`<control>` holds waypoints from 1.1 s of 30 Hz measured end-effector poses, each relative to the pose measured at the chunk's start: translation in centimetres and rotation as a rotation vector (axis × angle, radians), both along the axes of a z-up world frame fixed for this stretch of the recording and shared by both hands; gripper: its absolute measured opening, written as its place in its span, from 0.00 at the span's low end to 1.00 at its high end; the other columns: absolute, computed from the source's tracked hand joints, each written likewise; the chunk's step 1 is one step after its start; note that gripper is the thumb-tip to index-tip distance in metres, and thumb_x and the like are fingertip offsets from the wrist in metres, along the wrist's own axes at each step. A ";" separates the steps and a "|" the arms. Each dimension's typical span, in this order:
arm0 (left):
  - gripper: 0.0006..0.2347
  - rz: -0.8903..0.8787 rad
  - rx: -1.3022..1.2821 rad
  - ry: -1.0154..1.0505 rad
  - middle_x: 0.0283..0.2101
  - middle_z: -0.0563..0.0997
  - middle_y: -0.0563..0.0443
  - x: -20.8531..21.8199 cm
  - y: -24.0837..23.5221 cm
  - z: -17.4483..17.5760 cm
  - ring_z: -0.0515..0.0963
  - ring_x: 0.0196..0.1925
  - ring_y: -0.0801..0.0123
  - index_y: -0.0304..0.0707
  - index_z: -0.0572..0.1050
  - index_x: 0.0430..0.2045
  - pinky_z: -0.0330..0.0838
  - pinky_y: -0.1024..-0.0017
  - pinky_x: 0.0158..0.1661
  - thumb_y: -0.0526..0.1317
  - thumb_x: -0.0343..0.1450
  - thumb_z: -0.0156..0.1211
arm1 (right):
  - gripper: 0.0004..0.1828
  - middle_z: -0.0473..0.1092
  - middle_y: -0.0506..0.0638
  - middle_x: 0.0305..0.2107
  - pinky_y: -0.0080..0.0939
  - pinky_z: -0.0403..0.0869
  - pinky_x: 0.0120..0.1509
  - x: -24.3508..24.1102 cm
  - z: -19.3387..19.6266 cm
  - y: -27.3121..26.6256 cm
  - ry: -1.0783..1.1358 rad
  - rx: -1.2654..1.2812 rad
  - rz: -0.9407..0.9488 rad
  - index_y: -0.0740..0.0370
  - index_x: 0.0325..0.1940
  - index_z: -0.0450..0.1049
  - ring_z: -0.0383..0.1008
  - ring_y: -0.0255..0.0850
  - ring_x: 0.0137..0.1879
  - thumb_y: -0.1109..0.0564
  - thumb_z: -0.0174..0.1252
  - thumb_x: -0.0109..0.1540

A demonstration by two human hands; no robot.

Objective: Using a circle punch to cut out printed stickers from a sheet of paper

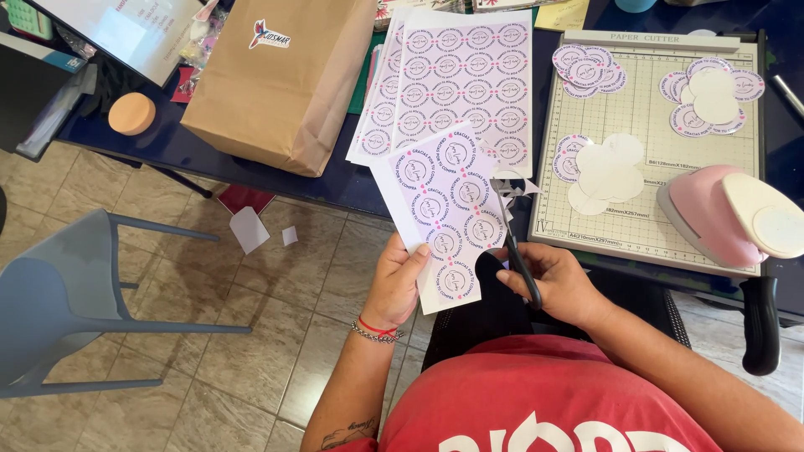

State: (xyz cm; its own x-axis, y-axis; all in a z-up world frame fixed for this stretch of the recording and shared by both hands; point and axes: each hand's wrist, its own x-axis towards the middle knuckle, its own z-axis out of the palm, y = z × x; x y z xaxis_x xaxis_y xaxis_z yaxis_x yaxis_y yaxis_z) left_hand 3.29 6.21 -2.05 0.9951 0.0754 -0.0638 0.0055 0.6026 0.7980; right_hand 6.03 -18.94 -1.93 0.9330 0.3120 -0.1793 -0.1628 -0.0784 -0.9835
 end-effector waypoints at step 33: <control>0.06 -0.099 0.044 0.070 0.39 0.83 0.33 -1.0 -0.6 2.0 0.85 0.38 0.58 0.29 0.70 0.44 0.83 0.58 0.39 0.29 0.74 0.52 | 0.14 0.73 0.56 0.13 0.33 0.73 0.29 -0.3 -2.5 -0.4 -0.035 -0.024 -0.087 0.70 0.42 0.82 0.76 0.38 0.22 0.64 0.71 0.53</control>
State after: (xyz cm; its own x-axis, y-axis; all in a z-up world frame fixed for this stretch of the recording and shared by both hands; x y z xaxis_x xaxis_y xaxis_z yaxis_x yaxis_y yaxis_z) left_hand 2.32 5.58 -0.02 0.9911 -0.0182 -0.1317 0.1192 0.5605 0.8195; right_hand 5.69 -19.33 -4.40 0.9622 0.2259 -0.1522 -0.1352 -0.0887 -0.9868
